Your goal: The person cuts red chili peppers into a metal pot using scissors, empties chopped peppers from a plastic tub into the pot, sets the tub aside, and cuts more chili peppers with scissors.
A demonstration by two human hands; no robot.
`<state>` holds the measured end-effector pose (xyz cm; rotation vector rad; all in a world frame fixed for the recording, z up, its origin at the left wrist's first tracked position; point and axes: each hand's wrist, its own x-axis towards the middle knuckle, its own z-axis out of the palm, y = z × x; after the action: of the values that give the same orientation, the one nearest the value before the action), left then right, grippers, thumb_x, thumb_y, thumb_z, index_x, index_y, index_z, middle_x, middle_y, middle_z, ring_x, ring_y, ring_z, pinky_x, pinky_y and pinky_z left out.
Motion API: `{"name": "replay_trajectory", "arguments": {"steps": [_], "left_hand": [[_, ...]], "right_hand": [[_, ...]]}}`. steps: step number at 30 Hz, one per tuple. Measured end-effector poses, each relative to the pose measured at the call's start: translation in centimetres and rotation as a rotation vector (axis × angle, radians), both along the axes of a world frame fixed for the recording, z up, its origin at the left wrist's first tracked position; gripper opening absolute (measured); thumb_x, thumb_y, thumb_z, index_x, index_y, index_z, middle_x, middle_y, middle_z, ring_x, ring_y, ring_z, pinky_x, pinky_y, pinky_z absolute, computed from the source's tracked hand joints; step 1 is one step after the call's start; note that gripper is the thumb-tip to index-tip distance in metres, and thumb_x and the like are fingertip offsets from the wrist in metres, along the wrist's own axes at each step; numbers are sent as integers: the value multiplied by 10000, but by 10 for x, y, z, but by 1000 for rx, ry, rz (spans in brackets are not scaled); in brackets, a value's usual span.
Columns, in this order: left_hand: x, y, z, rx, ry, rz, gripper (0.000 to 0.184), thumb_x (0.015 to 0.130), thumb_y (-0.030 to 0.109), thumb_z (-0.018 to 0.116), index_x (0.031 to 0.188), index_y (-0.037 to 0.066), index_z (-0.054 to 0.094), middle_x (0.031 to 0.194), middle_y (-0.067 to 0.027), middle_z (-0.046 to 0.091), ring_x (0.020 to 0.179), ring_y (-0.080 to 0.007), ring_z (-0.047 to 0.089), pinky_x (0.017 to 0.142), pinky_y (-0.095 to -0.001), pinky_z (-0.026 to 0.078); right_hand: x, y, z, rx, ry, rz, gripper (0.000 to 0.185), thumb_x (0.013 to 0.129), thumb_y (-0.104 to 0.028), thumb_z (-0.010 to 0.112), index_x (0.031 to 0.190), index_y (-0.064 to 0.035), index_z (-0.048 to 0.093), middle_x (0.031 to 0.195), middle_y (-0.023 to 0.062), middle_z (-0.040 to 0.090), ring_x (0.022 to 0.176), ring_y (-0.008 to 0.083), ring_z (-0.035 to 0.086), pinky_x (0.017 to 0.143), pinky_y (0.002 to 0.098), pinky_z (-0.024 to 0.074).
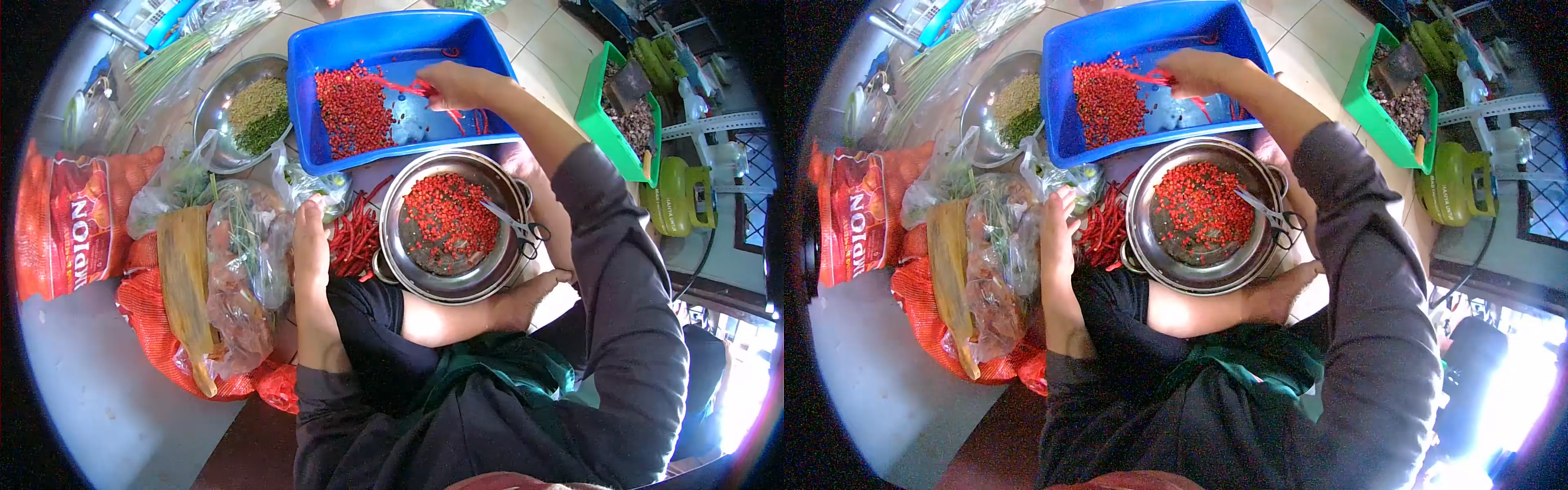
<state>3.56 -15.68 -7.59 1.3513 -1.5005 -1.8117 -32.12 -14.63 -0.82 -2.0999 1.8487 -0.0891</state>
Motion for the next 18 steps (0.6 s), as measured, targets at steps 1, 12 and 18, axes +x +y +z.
{"name": "replay_trajectory", "arguments": {"steps": [1,12,18], "left_hand": [[0,0,0,36,46,40,618,933,520,296,1300,35,405,1320,-170,431,1244,-263,386,994,-430,308],[18,-7,13,319,298,108,839,869,679,141,1344,16,335,1374,-171,375,1321,-283,277,1078,-468,107],[12,-5,10,233,205,48,764,899,627,181,1336,25,355,1381,-170,370,1313,-275,296,1078,-467,123]], "right_hand": [[17,5,21,-43,-93,26,240,724,-112,629,916,-9,528,794,170,604,796,355,598,697,436,453],[195,52,17,97,-249,339,315,728,-181,655,990,-45,546,935,143,571,855,336,604,721,441,483],[38,20,-22,-306,170,-220,260,823,-285,564,922,-48,608,892,169,623,802,343,625,735,439,498]]}}
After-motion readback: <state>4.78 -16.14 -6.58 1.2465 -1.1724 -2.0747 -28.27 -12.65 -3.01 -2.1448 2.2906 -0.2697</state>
